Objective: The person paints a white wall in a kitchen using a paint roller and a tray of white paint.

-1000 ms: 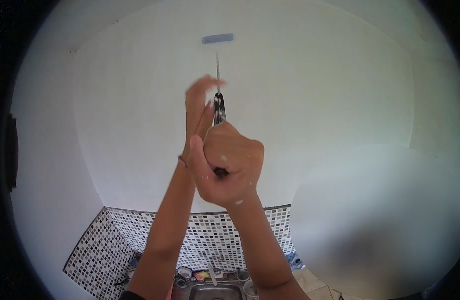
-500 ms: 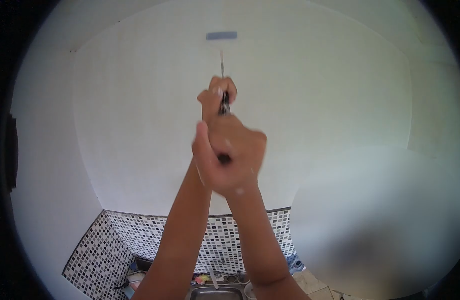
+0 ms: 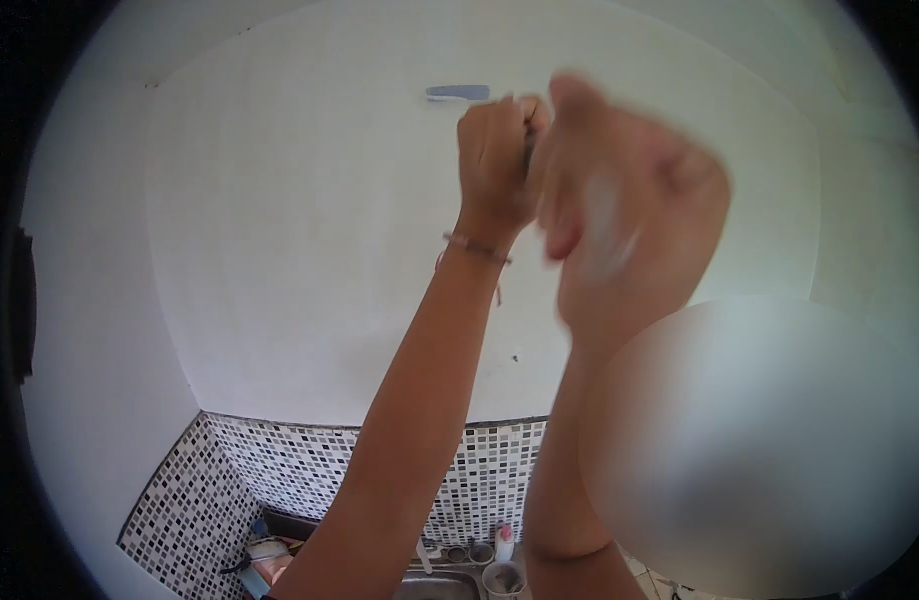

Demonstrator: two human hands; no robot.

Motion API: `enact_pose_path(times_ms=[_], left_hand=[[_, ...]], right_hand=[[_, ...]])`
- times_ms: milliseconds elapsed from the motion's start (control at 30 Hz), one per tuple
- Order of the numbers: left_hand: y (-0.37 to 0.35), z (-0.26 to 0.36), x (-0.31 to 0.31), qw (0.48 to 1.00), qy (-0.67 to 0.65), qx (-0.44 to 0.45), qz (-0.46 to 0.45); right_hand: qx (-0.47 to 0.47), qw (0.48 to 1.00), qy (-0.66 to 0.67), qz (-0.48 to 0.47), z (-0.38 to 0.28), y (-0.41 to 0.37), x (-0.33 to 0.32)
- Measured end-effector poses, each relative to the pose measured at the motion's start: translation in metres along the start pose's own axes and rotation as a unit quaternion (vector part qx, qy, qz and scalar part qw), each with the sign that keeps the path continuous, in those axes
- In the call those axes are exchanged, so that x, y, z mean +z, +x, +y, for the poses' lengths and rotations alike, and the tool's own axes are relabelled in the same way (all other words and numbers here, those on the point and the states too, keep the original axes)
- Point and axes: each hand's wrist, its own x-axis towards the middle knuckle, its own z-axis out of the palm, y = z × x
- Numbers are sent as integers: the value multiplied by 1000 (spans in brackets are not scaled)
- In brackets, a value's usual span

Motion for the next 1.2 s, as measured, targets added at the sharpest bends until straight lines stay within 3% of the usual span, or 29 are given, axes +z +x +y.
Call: enact_pose_path(times_ms=[67, 200, 267, 300, 333, 433, 533, 600, 667, 733, 767, 867, 1067, 1200], left_hand=[[19, -2, 10, 993, 70, 79, 57], [19, -2, 2, 993, 51, 84, 71], [10, 2, -17, 990, -68, -118, -34], [9, 6, -25, 964, -129, -216, -87], [13, 9, -27, 962, -133, -229, -65], [25, -25, -29, 995, 16, -69, -67], [41, -38, -19, 995, 96, 19, -25], [42, -16, -10, 992, 122, -22, 14], [29, 11, -3, 985, 153, -65, 40], [28, 29, -17, 978, 29, -199, -56], [41, 44, -33, 933, -51, -317, -163], [27, 33, -18, 980, -42, -190, -43], [44, 6, -19, 957, -109, -260, -74], [25, -15, -14, 983, -11, -161, -87]], right_hand=[[-60, 997, -12, -49, -6, 29, 1], [-41, 996, -32, -78, -9, 23, 8], [-19, 996, -32, -79, -7, 9, 13], [-4, 996, -33, -77, -6, 6, 16], [6, 998, -36, -51, -2, 5, 22], [22, 998, -64, -18, 8, 18, 49], [-3, 1000, -3, 9, 15, 40, 52], [-7, 999, 23, 21, 5, 51, 47], [-14, 998, 26, -48, -10, 54, 29], [-11, 999, -9, -31, -26, 46, 26], [-17, 1000, -4, -25, -25, 42, 23], [-40, 999, 2, -18, -19, 44, 14], [-31, 997, -8, -67, -23, 64, 30], [-24, 996, -26, -81, -17, 53, 25]])
